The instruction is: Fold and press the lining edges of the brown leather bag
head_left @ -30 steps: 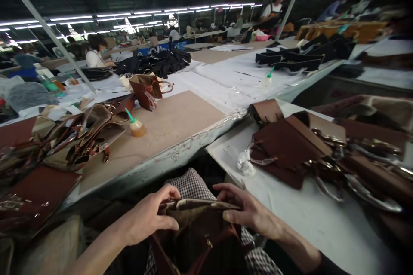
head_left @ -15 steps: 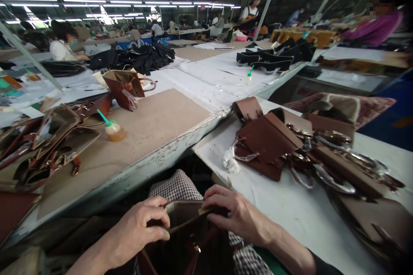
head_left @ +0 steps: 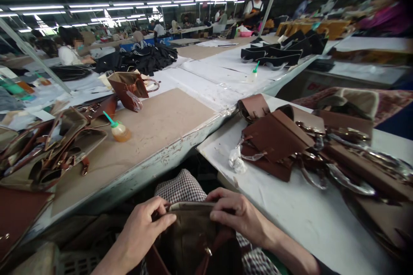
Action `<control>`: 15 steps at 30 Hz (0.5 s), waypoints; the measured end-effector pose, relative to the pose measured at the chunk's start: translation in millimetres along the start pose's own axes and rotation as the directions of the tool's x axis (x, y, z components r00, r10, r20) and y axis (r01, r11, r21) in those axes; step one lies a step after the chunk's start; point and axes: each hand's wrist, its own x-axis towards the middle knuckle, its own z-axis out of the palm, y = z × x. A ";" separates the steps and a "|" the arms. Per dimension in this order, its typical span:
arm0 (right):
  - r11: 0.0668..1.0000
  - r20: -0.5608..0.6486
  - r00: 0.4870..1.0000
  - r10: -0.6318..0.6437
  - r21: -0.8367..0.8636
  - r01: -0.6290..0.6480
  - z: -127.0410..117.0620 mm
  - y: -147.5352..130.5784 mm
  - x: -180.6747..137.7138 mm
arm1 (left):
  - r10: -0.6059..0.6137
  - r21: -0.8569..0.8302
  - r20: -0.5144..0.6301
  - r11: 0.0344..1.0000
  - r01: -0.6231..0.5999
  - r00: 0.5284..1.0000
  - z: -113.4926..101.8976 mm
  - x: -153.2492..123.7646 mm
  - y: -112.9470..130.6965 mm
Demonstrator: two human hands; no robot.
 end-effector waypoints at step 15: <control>0.951 -0.208 0.962 0.174 0.291 -0.109 20.9 22.8 -3.4 | -0.064 0.100 -0.188 0.991 0.084 0.980 20.9 19.0 -6.0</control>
